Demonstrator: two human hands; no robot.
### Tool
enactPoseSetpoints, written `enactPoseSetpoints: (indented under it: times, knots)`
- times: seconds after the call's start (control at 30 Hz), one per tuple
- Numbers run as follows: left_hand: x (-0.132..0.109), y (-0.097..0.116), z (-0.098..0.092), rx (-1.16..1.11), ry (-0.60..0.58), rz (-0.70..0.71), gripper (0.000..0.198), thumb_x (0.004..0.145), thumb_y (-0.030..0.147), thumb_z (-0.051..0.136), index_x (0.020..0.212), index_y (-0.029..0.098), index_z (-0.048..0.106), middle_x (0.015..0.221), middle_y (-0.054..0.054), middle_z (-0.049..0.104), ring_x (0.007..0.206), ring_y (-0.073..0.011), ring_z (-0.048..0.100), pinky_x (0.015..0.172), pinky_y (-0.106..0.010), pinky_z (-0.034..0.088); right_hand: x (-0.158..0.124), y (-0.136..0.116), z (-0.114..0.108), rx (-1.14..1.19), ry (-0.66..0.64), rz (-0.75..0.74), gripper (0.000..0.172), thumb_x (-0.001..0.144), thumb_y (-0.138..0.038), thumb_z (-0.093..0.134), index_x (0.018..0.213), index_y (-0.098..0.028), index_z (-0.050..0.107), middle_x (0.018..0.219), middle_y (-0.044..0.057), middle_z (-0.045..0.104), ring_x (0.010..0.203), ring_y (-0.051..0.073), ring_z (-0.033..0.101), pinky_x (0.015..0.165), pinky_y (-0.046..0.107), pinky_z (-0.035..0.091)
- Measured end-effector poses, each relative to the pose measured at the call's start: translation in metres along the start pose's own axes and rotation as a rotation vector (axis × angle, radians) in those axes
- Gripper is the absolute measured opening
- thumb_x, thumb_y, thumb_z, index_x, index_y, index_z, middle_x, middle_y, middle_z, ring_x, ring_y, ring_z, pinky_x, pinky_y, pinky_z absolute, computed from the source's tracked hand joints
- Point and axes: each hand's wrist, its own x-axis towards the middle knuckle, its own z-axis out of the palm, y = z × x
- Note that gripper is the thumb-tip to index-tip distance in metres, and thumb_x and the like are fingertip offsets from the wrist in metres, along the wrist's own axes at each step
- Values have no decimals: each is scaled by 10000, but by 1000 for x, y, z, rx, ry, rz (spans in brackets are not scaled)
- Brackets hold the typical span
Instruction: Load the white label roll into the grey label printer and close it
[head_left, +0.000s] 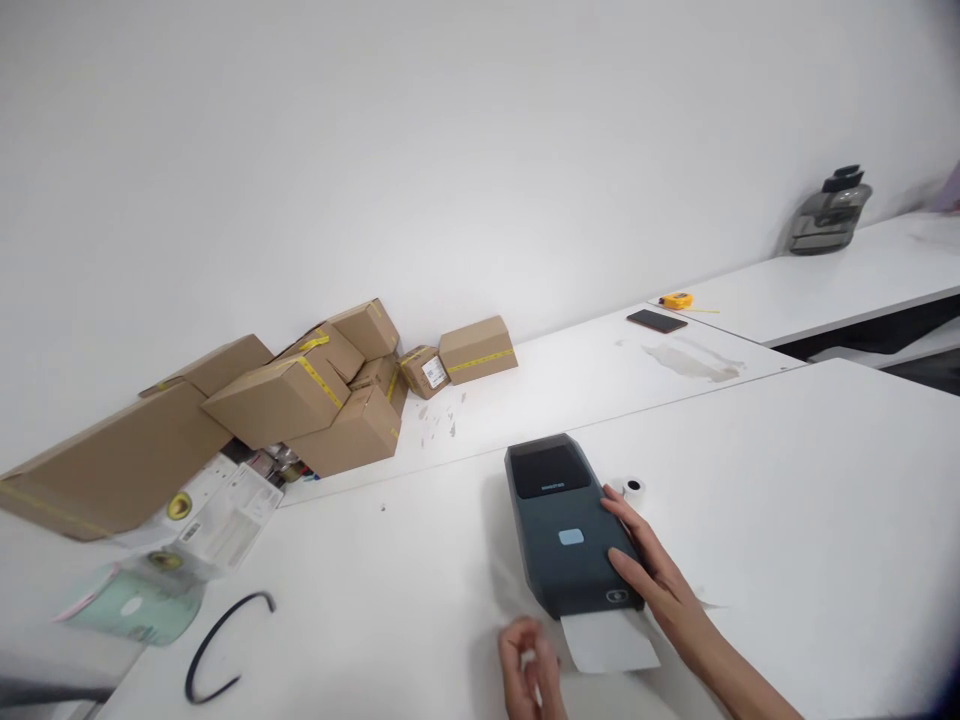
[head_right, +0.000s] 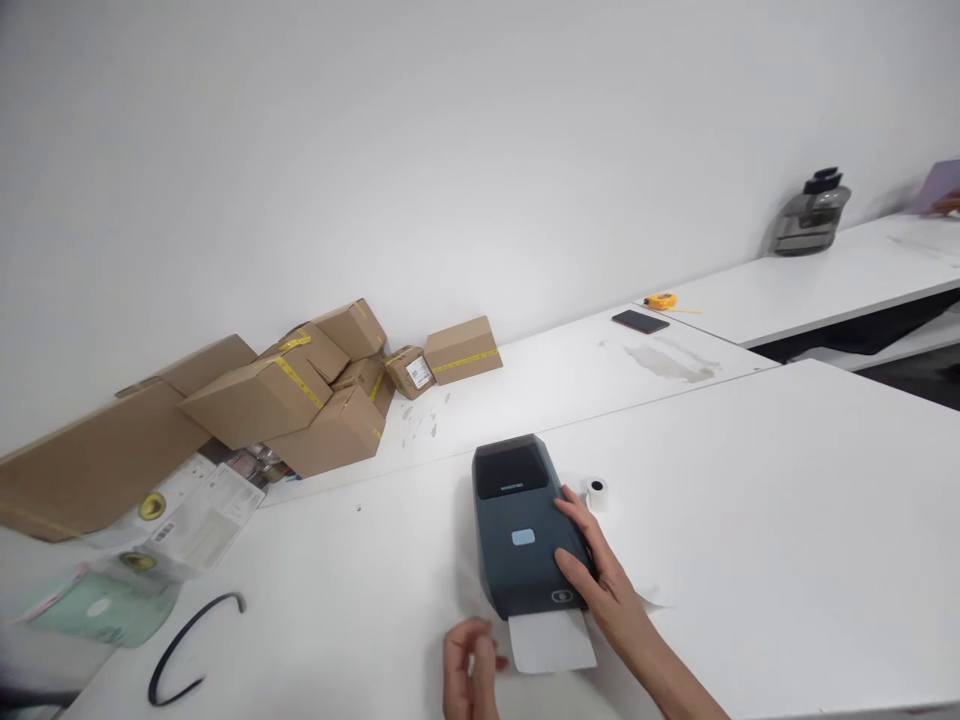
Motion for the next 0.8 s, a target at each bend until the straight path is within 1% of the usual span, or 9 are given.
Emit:
enactPoseSetpoints:
  times: [0.03, 0.1, 0.13, 0.17, 0.23, 0.3, 0.43, 0.6, 0.8]
  knots:
    - [3, 9, 1, -17, 27, 48, 700, 718, 818, 503, 1059, 219, 624, 1156, -117, 662, 1082, -272, 624, 907, -319, 511, -1, 3, 2, 34, 27, 46, 591, 892, -564, 515, 1436, -373, 388, 1602, 21, 286, 1465, 317, 258, 1168, 533, 293]
    - [10, 29, 7, -64, -24, 80, 757, 783, 755, 491, 1341, 243, 481, 1464, -100, 475, 1371, -269, 417, 1064, -307, 418, -2, 8, 4, 89, 64, 139, 701, 865, -596, 531, 1487, -354, 318, 1589, 47, 314, 1443, 333, 303, 1146, 536, 329]
    - [13, 37, 12, -93, -74, 32, 781, 807, 723, 492, 1423, 252, 394, 1536, -83, 389, 1423, -256, 346, 1080, -298, 404, -2, 10, 4, 110, 69, 177, 733, 854, -610, 537, 1498, -349, 303, 1588, 51, 318, 1434, 340, 318, 1136, 538, 345]
    - [16, 44, 17, -131, -141, -28, 802, 824, 692, 499, 1469, 248, 325, 1568, -80, 341, 1433, -252, 334, 1073, -295, 415, -2, 12, 5, 128, 65, 209, 749, 848, -619, 540, 1503, -351, 296, 1590, 49, 317, 1428, 343, 328, 1127, 538, 358]
    - [20, 52, 27, -207, -256, -121, 803, 850, 653, 498, 1497, 231, 277, 1564, -91, 354, 1395, -256, 401, 1030, -297, 460, -2, 14, 4, 152, 46, 254, 762, 845, -623, 546, 1511, -364, 280, 1591, 39, 319, 1418, 341, 348, 1114, 535, 377]
    - [22, 53, 32, -260, -304, -141, 763, 862, 635, 499, 1480, 225, 316, 1525, -96, 422, 1339, -265, 473, 995, -309, 492, -2, 16, 2, 156, 36, 273, 761, 846, -623, 549, 1512, -368, 282, 1589, 34, 328, 1413, 338, 362, 1112, 532, 382]
    - [25, 44, 33, -270, -285, -99, 721, 854, 624, 524, 1433, 216, 384, 1483, -108, 473, 1309, -276, 504, 975, -315, 504, -2, 18, 2, 122, 50, 262, 778, 842, -643, 535, 1514, -328, 303, 1597, 40, 311, 1431, 326, 336, 1139, 517, 346]
    - [34, 28, 37, -192, -233, -70, 796, 814, 687, 513, 1419, 187, 381, 1466, -133, 486, 1283, -292, 526, 948, -309, 508, -1, 21, 1, 56, 34, 232, 800, 841, -671, 504, 1525, -307, 306, 1575, 47, 352, 1429, 335, 340, 1126, 523, 366]
    - [37, 14, 41, -202, -222, -55, 818, 802, 695, 497, 1427, 187, 359, 1457, -146, 486, 1291, -326, 513, 974, -347, 493, -5, 29, 1, 67, 43, 176, 722, 874, -615, 501, 1508, -308, 339, 1577, 45, 351, 1447, 328, 305, 1145, 530, 327]
